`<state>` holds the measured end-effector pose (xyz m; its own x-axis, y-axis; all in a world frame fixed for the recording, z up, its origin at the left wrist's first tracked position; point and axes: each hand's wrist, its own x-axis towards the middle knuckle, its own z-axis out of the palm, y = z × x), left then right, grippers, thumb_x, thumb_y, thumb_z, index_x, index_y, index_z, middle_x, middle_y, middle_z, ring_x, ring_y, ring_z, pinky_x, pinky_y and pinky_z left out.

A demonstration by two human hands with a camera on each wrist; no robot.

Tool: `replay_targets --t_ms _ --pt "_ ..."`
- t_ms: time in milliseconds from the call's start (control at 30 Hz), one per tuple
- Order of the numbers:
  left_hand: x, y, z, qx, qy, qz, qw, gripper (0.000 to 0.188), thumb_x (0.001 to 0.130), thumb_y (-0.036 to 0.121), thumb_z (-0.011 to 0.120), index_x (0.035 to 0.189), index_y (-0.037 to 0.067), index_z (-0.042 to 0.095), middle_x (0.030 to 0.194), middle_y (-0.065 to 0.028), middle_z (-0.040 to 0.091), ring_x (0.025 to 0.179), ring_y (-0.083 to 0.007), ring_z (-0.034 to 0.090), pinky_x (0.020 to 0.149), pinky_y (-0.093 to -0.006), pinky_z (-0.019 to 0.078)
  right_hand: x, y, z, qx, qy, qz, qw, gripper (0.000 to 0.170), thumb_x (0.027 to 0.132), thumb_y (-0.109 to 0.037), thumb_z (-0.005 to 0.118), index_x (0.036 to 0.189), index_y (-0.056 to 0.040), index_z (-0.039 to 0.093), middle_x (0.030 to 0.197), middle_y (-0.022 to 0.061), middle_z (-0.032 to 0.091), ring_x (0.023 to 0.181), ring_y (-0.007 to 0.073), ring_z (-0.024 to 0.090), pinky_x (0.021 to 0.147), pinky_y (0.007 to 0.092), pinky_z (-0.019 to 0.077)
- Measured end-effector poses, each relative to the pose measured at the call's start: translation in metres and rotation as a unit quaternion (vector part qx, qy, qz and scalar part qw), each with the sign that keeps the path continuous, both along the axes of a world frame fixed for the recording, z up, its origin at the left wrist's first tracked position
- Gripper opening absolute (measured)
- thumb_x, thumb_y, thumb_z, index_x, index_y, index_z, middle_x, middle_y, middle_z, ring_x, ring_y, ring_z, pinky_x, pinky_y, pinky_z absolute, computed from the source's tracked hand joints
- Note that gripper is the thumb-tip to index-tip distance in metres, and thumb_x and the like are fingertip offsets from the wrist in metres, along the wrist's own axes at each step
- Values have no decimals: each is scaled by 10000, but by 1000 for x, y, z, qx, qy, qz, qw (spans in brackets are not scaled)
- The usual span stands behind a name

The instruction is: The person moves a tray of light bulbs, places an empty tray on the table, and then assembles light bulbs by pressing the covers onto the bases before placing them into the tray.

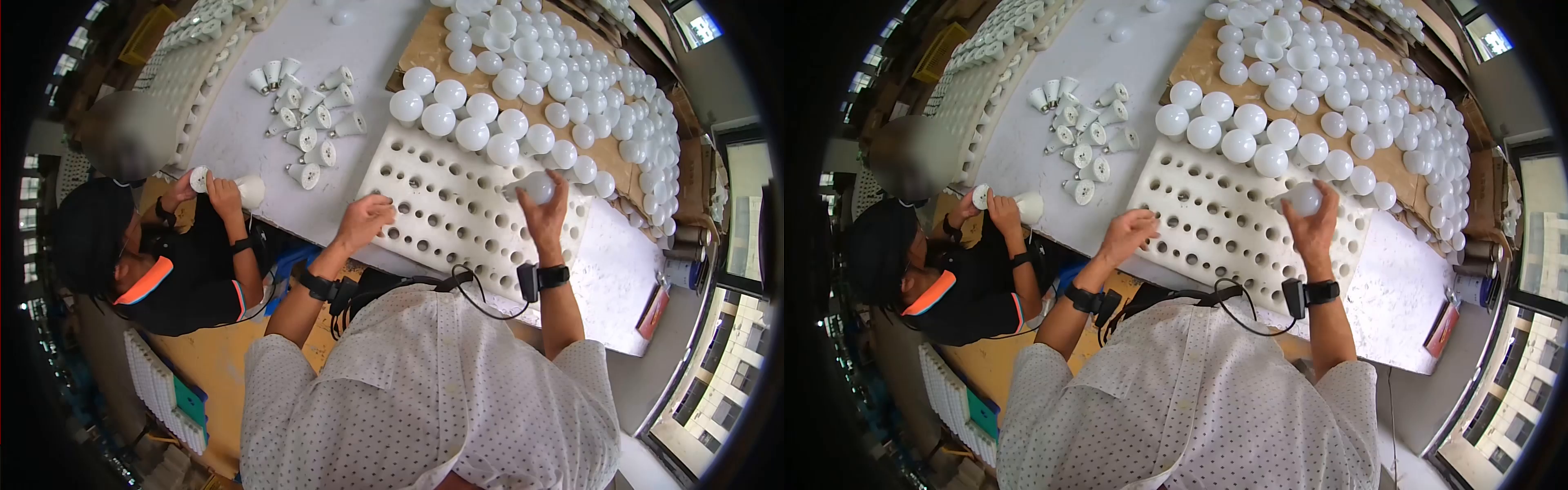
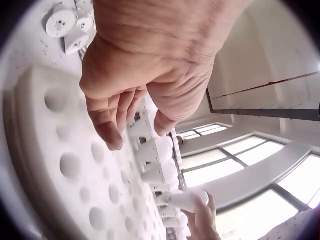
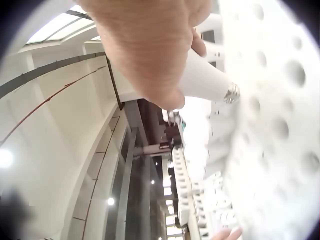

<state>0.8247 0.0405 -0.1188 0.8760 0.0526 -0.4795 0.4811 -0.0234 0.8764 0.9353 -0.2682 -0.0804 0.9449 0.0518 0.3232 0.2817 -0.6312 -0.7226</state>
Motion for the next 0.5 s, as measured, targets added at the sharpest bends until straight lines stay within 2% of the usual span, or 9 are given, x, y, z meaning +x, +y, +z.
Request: replay_targets --t_ms 33,133,200,300,333,367,433,467,500 --pt "-4 13 2 35 -23 55 998 264 830 134 574 1043 -17 530 975 -134 615 826 -154 616 516 -205 472 10 -9 0 -64 -81 7 995 609 625 -105 747 1130 -27 416 1083 173 467 989 320 480 839 393 424" --pt "-26 60 -23 165 -105 169 966 233 823 55 536 1046 -11 532 993 -128 615 861 -156 611 593 -228 482 20 -20 -14 -78 -94 10 993 608 629 -97 734 1149 -34 426 1133 180 440 1053 345 431 873 412 402" --pt "-29 98 -41 258 -166 205 930 241 817 15 506 1055 -16 524 999 -133 615 889 -176 608 694 -258 485 32 -16 -18 -179 -47 46 982 618 649 -141 721 1183 -37 428 1153 178 439 1082 345 419 890 415 392" --pt "-36 127 -46 436 -143 212 863 293 795 -38 470 1085 -23 502 1004 -158 612 928 -231 605 804 -296 468 30 -21 1 -226 -18 13 974 625 664 -196 709 1202 -38 434 1171 183 437 1095 345 420 904 417 384" --pt "-46 128 -27 459 -73 189 865 403 758 -77 475 1155 -10 463 1094 -193 565 1020 -287 559 872 -337 436 27 -27 8 -187 -48 4 981 602 669 -238 705 1190 -60 460 1152 191 456 1094 350 424 911 428 373" --pt "-54 127 -22 460 -73 189 865 403 758 -77 475 1155 -10 463 1094 -193 565 1020 -287 559 872 -337 436 32 -36 13 -174 -78 -21 981 542 691 -227 691 1172 -78 491 1115 187 494 1038 341 478 871 414 405" --pt "-67 127 -15 562 -118 114 810 507 718 -122 471 1208 -6 411 1232 -226 452 1133 -353 448 959 -371 362 58 -59 31 -154 -6 -47 987 485 731 -233 657 1165 -82 504 1055 172 540 932 323 547 804 390 446" --pt "-71 132 -22 560 -119 73 817 602 692 -137 474 1262 6 344 1330 -207 341 1211 -345 355 1006 -379 309 78 -71 32 -169 10 -60 984 458 745 -240 639 1151 -68 514 1029 174 561 892 322 564 779 387 456" --pt "-68 133 -26 561 -120 73 816 602 692 -137 474 1262 6 344 1330 -207 341 1211 -345 355 1006 -379 309 100 -84 32 -184 26 -73 980 434 760 -247 621 1136 -54 525 1002 176 582 852 322 581 753 384 467"
